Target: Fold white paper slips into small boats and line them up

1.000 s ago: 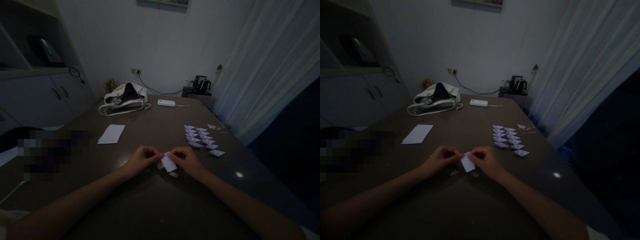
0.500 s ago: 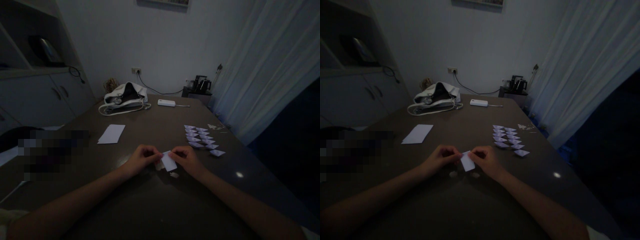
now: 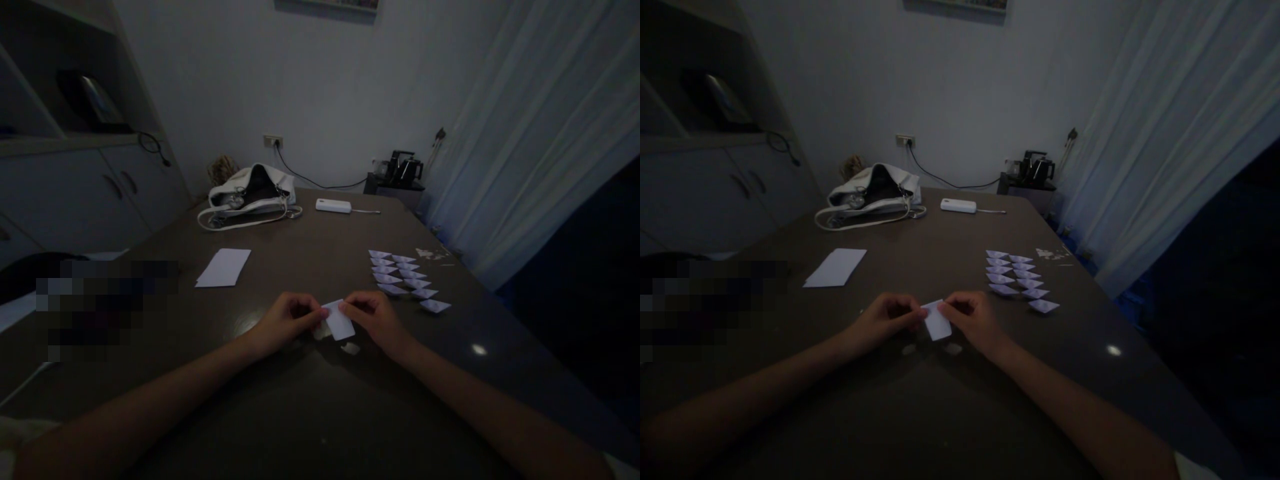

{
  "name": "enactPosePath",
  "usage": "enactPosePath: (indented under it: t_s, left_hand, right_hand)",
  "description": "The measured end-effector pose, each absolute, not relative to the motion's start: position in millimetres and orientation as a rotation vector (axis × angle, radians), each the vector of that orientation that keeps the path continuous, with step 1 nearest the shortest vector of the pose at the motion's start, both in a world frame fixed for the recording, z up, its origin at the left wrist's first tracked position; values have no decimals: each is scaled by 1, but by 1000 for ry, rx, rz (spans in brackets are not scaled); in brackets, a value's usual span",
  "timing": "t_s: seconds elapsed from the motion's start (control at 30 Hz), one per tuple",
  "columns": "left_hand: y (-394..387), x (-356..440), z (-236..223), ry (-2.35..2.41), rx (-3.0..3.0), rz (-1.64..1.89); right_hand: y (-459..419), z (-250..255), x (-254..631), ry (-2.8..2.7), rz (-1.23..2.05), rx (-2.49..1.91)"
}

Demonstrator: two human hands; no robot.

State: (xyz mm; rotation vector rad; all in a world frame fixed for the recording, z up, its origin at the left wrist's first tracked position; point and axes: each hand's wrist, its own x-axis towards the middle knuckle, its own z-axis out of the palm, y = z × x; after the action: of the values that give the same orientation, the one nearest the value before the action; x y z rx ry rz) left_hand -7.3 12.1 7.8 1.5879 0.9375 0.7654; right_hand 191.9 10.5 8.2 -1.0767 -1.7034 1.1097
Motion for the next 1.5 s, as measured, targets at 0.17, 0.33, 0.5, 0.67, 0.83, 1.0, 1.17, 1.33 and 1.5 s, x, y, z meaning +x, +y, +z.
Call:
enactPosePath:
  t_s: [0.17, 0.33, 0.5, 0.67, 0.83, 1.0, 1.17, 1.33, 1.5]
  left_hand:
    - [11, -6, 11, 995, 1571, 766]
    - [12, -6, 10, 954, 1573, 769]
    - [12, -7, 7, 953, 1588, 738]
    - [11, -6, 9, 963, 1599, 749]
    - [12, -5, 7, 926, 1603, 717]
    - [12, -7, 3, 913, 1645, 707]
    - [11, -7, 4, 911, 1647, 709]
    - [12, -7, 2, 871, 1659, 702]
    - [12, -8, 1, 901, 1707, 698]
  right_hand:
    - [10, 6, 191, -1694, 1140, -1078]
    - [9, 8, 191, -1692, 1154, -1067]
    - [10, 9, 191, -1672, 1142, -1078]
    - [10, 6, 191, -1682, 1130, -1096]
    - [10, 8, 190, -1658, 1140, -1079]
    - [10, 10, 190, -1662, 1140, -1092]
    - [10, 9, 190, -1649, 1148, -1086]
    - [12, 7, 191, -1625, 1166, -1071]
    - [11, 8, 190, -1632, 1172, -1075]
